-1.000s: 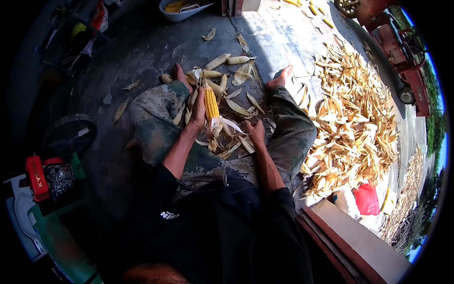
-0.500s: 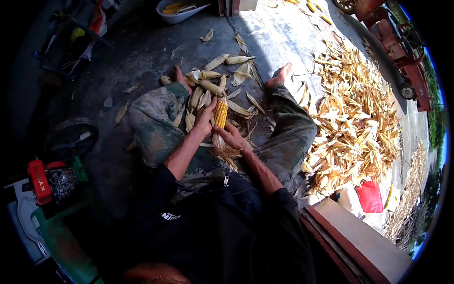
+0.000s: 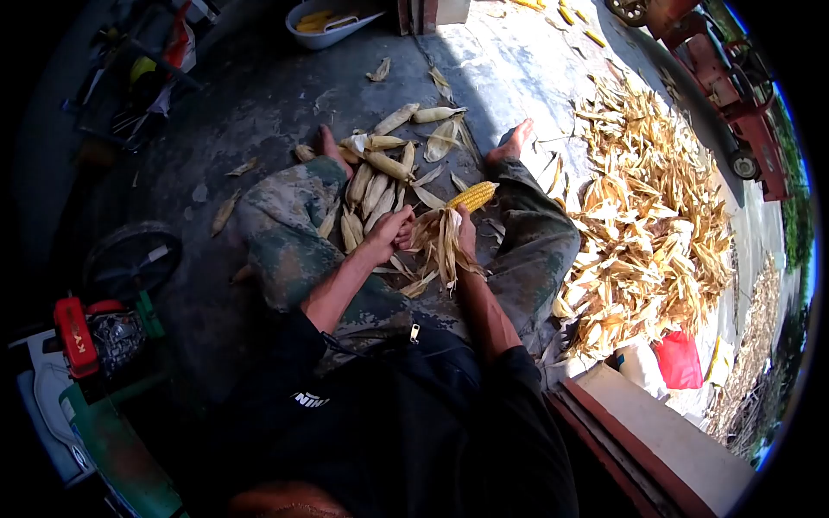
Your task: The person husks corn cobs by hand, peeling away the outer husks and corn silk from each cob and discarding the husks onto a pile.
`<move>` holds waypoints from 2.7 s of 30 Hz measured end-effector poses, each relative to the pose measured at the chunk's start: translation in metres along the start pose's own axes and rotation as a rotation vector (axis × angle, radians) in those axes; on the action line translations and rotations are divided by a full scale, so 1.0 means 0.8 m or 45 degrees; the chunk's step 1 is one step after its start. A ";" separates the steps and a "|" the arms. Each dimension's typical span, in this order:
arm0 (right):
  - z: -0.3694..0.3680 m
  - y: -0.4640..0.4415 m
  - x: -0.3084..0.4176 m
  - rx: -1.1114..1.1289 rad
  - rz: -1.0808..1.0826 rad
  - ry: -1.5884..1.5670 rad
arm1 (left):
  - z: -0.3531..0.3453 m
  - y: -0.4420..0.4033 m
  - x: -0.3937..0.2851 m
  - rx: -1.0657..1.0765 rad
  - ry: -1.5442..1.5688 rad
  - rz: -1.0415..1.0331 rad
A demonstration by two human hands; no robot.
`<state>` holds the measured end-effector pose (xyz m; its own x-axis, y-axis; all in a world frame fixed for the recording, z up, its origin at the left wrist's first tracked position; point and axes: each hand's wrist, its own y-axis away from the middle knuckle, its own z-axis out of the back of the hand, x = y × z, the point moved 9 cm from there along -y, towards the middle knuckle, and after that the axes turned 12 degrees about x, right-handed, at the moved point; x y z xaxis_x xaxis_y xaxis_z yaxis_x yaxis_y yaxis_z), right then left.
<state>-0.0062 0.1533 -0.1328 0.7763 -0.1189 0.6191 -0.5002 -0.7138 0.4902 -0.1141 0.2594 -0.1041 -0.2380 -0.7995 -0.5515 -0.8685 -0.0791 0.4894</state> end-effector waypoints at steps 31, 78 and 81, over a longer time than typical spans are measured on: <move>-0.061 0.027 -0.041 0.422 -0.067 0.892 | -0.035 0.006 -0.051 -0.286 -1.268 -0.775; -0.107 0.048 0.081 0.707 -0.151 1.075 | -0.060 0.018 -0.042 0.411 -0.995 -0.075; -0.093 0.036 0.086 0.634 0.038 1.415 | -0.040 0.014 -0.054 0.184 -1.198 -0.099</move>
<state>0.0038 0.1758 -0.0303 -0.1066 0.3414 0.9339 -0.1208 -0.9367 0.3286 -0.0999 0.2739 -0.0529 -0.3748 0.0163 -0.9269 -0.9269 0.0130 0.3751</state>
